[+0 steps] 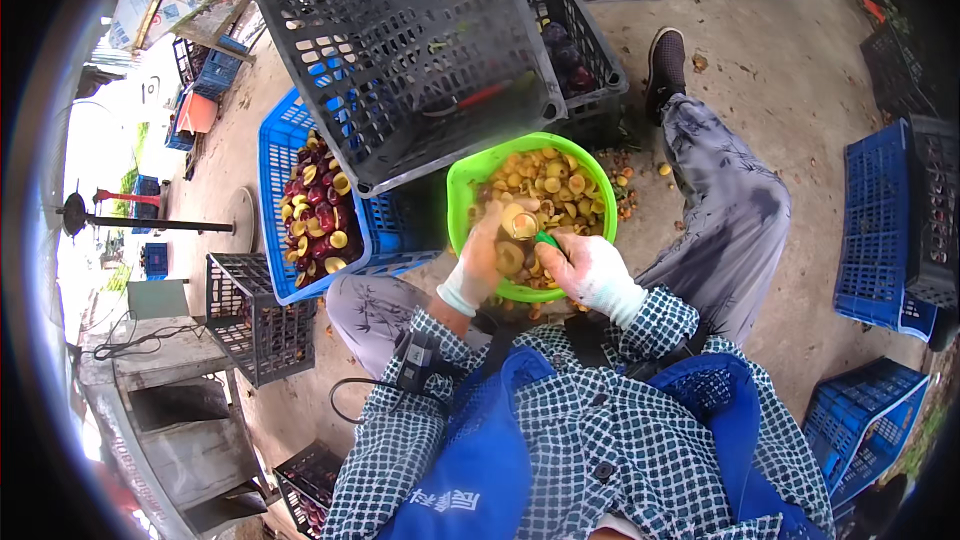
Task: Using a small coring tool to remove the pits from halved plums and placing the fruit into a bucket.
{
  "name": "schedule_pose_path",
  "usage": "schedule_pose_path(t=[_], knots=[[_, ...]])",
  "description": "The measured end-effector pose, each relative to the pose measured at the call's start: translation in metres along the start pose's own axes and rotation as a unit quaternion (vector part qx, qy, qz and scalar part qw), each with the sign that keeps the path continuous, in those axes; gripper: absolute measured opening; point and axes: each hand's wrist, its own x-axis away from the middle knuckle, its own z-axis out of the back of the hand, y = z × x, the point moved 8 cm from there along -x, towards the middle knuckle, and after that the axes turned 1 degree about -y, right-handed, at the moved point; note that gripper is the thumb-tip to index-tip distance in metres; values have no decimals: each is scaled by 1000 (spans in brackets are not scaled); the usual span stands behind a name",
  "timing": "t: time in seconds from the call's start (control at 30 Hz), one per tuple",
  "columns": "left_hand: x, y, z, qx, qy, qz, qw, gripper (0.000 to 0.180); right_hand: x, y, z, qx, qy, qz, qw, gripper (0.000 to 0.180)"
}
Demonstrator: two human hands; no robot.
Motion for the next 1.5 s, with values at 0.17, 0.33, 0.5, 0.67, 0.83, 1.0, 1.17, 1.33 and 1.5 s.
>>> schedule_pose_path(t=[0.17, 0.33, 0.5, 0.67, 0.83, 1.0, 1.17, 1.33, 1.5], knots=[[4, -6, 2, -50, 28, -5, 998, 59, 4, -6, 0, -52, -19, -30, 998, 39], [4, 4, -1, -121, 53, -75, 988, 64, 3, -8, 1, -34, 25, 16, 999, 38], [9, 2, -4, -139, 78, -61, 985, 70, 4, 1, -12, -97, -29, 13, 995, 39], [13, 11, -10, -151, 46, -19, 987, 78, 17, -14, -18, -286, -259, -85, 919, 42], [6, 38, -21, -175, -1, -173, 969, 74, 45, -36, -56, -708, -413, -190, 540, 47], [-2, -17, -12, 67, 93, -7, 993, 71, 30, -38, -41, -751, -319, -140, 561, 50], [13, -1, 2, -28, 90, 53, 994, 68, -6, 19, -3, -445, 8, -68, 893, 32], [18, 9, -14, -160, 80, -18, 984, 59, -8, 1, 5, -138, 104, 35, 984, 29], [25, 3, -22, -190, 44, 32, 980, 51, 3, -17, 17, 46, 149, 101, 983, 22]])
